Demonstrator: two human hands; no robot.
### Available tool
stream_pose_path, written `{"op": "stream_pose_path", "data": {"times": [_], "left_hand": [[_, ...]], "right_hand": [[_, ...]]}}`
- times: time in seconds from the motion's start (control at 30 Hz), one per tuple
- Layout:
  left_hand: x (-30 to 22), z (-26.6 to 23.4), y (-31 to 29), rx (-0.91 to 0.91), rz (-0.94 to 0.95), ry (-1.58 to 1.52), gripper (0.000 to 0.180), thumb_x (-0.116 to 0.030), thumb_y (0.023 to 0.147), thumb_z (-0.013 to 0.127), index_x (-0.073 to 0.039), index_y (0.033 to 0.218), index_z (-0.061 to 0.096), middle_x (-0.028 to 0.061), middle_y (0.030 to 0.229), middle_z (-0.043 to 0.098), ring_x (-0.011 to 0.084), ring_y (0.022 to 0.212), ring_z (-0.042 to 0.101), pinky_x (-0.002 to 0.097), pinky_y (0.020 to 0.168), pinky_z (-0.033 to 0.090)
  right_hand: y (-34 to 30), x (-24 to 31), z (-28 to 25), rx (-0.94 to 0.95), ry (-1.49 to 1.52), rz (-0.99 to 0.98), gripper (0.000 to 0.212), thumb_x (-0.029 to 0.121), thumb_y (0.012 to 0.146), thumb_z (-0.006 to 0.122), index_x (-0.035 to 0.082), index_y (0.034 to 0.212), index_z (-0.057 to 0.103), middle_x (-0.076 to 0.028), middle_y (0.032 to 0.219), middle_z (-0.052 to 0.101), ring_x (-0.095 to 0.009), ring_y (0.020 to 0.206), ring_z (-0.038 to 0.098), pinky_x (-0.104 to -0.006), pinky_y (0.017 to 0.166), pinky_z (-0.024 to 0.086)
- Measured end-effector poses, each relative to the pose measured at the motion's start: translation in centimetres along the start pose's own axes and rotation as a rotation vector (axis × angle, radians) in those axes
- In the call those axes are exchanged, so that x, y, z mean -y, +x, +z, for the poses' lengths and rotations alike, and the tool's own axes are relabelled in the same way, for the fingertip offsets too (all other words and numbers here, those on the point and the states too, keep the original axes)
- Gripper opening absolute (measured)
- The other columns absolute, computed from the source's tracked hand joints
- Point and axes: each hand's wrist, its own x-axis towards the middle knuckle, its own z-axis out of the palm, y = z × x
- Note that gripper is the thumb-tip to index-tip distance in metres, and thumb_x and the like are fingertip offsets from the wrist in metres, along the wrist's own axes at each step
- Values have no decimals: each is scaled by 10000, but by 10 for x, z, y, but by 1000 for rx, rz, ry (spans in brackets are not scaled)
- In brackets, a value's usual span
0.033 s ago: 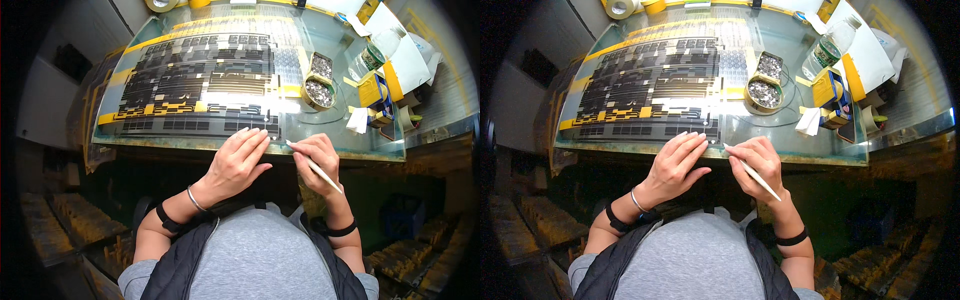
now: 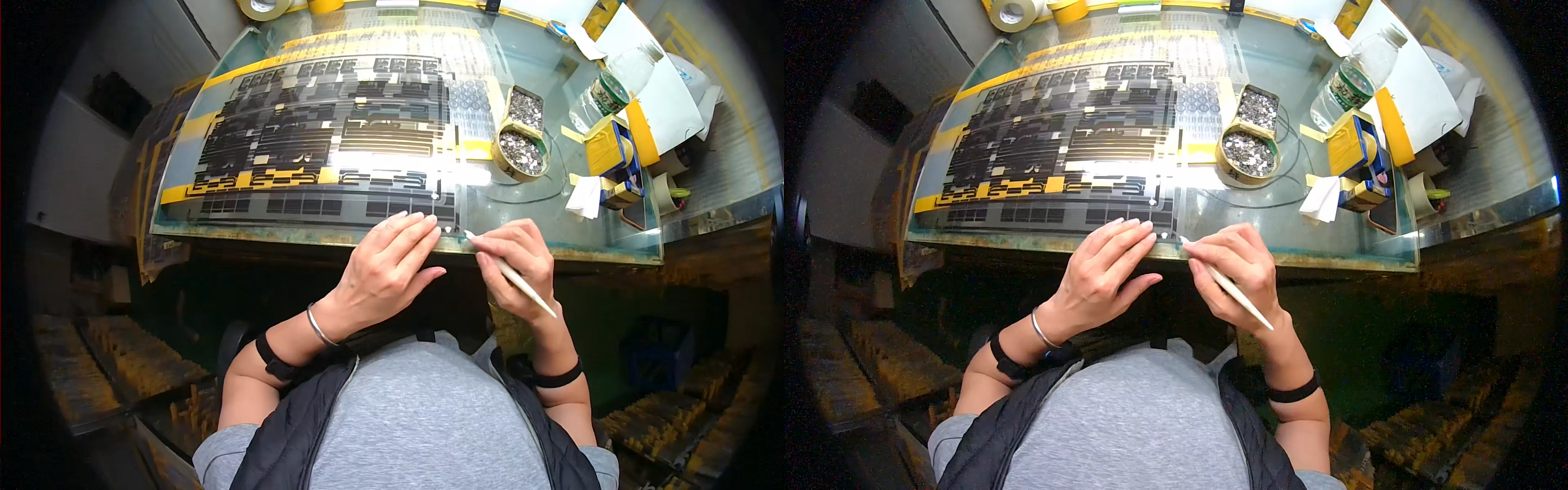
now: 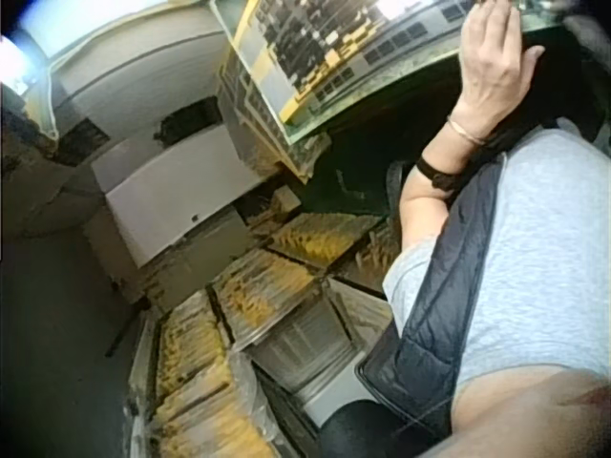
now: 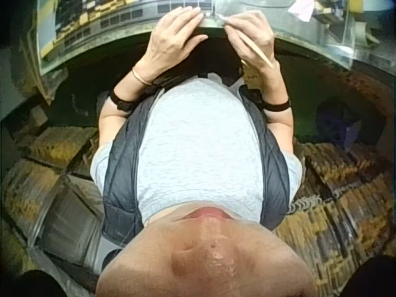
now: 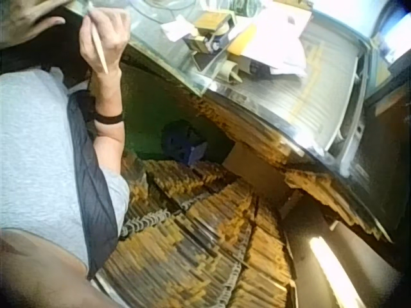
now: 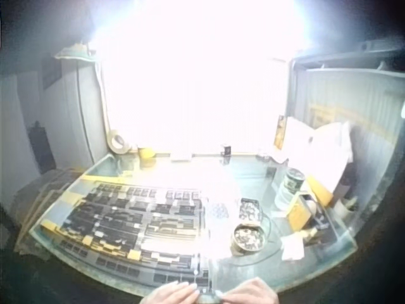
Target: Assembling small metal pins or components into a large grid structure on a lighted assembly table.
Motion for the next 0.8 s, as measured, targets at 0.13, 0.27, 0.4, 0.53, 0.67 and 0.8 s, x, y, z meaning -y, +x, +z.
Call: {"op": "stream_pose_path", "data": {"times": [0.13,0.27,0.4,0.53,0.67,0.8], "left_hand": [[3,2,-1,-31,3,-15,379,-137,777,772,24,1099,653,148,1217,630,323,1148,592,422,996,480],[5,3,-1,-36,13,-10,351,-111,775,768,20,1080,655,149,1235,629,319,1171,588,425,1009,476],[5,3,0,-26,15,-8,336,-105,776,766,19,1068,656,151,1247,626,315,1186,584,426,1017,474],[6,4,1,-29,14,-10,336,-103,773,767,15,1069,658,148,1240,631,314,1179,589,425,1016,476],[5,4,1,-35,10,-10,337,-102,771,768,9,1071,660,146,1235,634,312,1173,595,423,1013,480],[6,4,1,-35,12,-12,337,-98,768,769,7,1069,661,145,1233,635,311,1168,598,422,1009,484]], "right_hand": [[0,-2,1,48,-42,-86,250,22,684,801,94,912,731,-72,973,719,-260,943,671,-420,907,503],[-6,-9,2,42,31,-83,212,25,708,798,100,894,728,-47,937,741,-216,937,696,-466,983,471],[-5,-8,2,43,54,-52,200,19,712,794,99,881,724,-42,934,742,-213,928,696,-471,992,467],[-4,-11,2,64,51,-51,201,14,711,792,98,881,725,-41,934,742,-208,917,694,-482,996,465],[-3,-10,2,73,56,-50,197,16,712,792,97,880,727,-39,935,742,-209,908,693,-491,997,464],[-3,-11,3,71,67,-52,195,17,714,792,96,880,728,-40,938,742,-211,904,692,-493,998,463]]}}
